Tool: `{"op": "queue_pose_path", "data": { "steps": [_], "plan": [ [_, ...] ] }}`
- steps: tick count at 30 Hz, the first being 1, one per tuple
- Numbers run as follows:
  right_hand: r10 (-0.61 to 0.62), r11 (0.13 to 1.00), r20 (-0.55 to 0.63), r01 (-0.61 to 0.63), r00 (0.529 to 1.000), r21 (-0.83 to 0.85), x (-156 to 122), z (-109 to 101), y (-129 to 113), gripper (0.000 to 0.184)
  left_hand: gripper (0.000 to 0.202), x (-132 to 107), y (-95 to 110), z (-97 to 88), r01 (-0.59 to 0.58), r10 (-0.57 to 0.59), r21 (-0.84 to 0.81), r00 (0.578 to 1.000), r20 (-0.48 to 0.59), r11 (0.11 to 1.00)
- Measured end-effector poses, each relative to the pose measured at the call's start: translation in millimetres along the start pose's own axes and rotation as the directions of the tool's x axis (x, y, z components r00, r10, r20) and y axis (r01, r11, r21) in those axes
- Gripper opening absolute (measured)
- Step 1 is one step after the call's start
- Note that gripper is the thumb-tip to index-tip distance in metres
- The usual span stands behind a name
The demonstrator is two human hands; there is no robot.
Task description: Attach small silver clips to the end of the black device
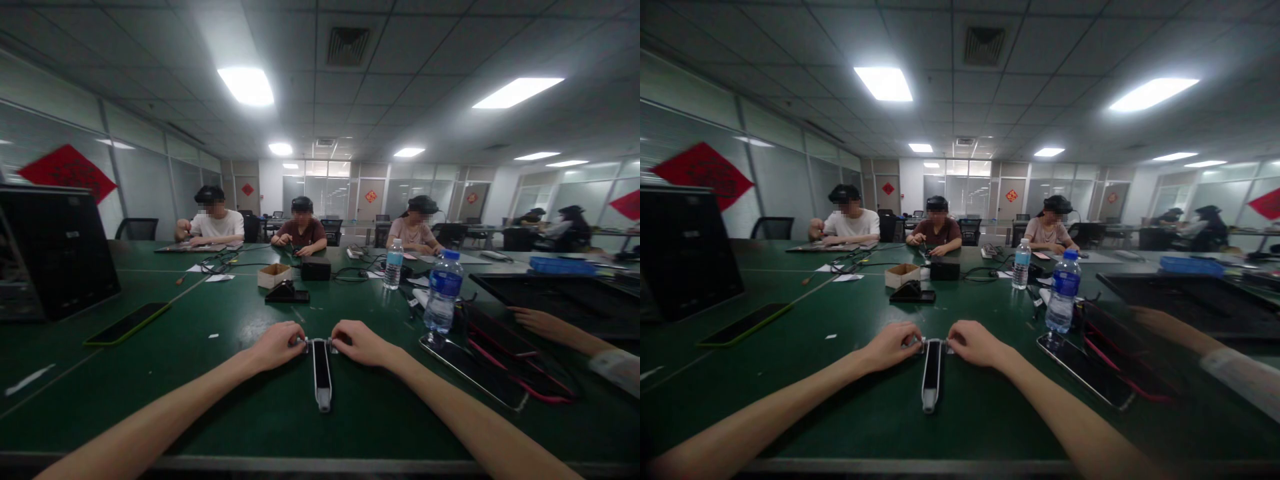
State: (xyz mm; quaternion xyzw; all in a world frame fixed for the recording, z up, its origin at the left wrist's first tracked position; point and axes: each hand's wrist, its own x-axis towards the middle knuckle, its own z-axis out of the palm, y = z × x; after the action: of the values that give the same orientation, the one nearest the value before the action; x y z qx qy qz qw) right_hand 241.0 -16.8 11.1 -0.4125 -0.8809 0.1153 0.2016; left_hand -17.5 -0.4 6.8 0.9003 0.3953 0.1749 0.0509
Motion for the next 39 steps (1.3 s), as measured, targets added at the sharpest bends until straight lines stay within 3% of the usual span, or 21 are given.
{"op": "queue_pose_path", "data": {
  "steps": [10, 19, 31, 39],
  "plan": [
    [0.049, 0.998, 0.010, -0.050, 0.999, 0.024, 0, -3, -5, 0.016, 0.016, -2, 1, -2.4, -0.043, 0.042, -0.038, 0.999, -0.014, 0.998],
    [0.029, 0.999, -0.002, -0.029, 1.000, -0.016, 1, 0, -6, 0.020, 0.019, -2, 2, -1.3, 0.012, -0.012, 0.002, 1.000, 0.015, 1.000],
    [0.014, 1.000, -0.041, -0.015, 0.999, -0.024, 1, 2, -9, 0.012, 0.015, -2, 2, -0.4, -0.038, 0.036, -0.039, 0.998, -0.047, 0.999],
    [0.058, 0.998, 0.001, -0.058, 0.998, 0.024, -1, -3, -10, 0.017, 0.019, -2, 2, -1.1, 0.011, -0.011, -0.016, 1.000, 0.007, 1.000]
  ]
}}
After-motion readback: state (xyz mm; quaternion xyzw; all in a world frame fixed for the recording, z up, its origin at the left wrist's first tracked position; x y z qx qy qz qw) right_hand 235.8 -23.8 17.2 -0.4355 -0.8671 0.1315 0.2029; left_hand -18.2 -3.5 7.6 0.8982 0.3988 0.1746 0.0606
